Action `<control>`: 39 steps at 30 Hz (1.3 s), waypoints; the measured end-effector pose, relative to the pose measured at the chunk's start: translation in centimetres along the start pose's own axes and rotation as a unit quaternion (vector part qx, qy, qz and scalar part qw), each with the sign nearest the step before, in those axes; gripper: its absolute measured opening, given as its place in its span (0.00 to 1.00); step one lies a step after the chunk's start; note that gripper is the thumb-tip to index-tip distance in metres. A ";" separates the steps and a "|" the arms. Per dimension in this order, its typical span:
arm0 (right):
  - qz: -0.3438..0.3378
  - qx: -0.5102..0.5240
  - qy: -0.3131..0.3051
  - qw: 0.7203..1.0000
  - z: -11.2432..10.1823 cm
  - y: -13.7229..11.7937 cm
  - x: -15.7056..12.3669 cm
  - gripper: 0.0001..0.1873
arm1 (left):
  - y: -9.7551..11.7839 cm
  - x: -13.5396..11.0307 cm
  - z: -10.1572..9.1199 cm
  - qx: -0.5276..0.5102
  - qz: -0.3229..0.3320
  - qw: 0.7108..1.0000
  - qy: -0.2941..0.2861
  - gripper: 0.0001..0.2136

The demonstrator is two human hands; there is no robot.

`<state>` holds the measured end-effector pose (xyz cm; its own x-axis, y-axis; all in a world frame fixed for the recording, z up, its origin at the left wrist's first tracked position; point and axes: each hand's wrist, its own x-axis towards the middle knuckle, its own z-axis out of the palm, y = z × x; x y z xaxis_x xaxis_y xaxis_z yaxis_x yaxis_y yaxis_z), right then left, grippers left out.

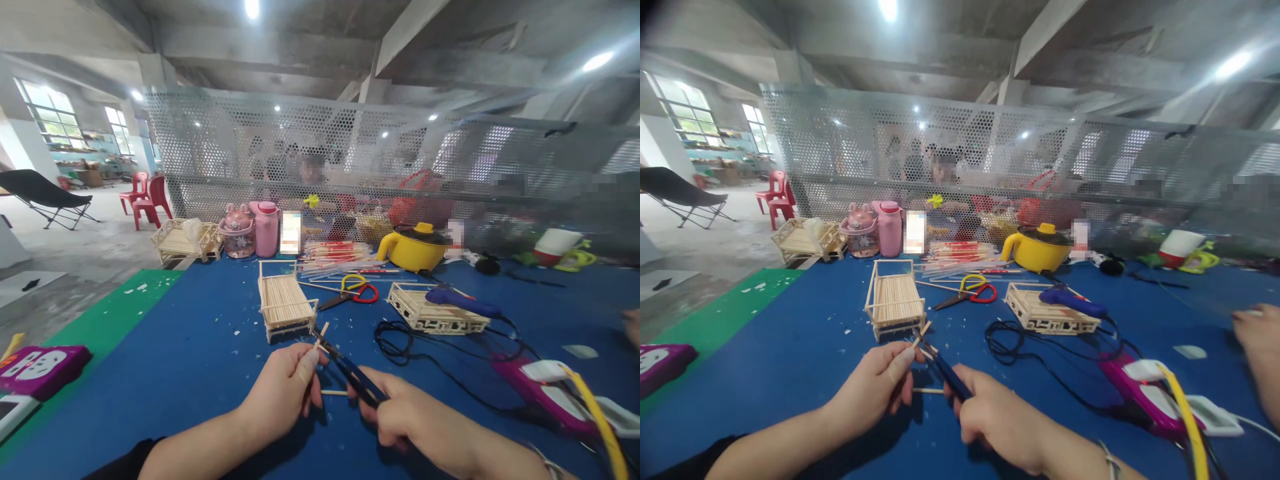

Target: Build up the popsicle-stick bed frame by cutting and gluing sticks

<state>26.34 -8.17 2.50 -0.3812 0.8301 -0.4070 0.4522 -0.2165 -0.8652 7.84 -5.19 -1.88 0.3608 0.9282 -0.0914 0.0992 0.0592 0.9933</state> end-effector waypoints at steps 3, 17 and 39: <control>0.071 0.253 -0.094 0.960 -0.2 0.9 0.0 0.22 | -0.2 -0.2 -0.6 0.049 0.042 0.998 -0.011 0.17; 0.055 0.326 -0.224 0.917 -2.8 1.2 0.2 0.28 | -1.3 1.9 -1.2 -0.141 -0.034 0.986 0.080 0.12; -0.040 0.016 -0.074 0.996 -3.8 1.2 -1.3 0.46 | -0.8 1.6 -0.5 -0.231 -0.041 0.971 0.047 0.09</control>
<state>30.47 -7.55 3.17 -0.5304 0.7612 -0.3732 0.3911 -0.1709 -0.9043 7.90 -3.58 -2.82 0.2807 0.9417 -0.1856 -0.3101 0.2720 0.9109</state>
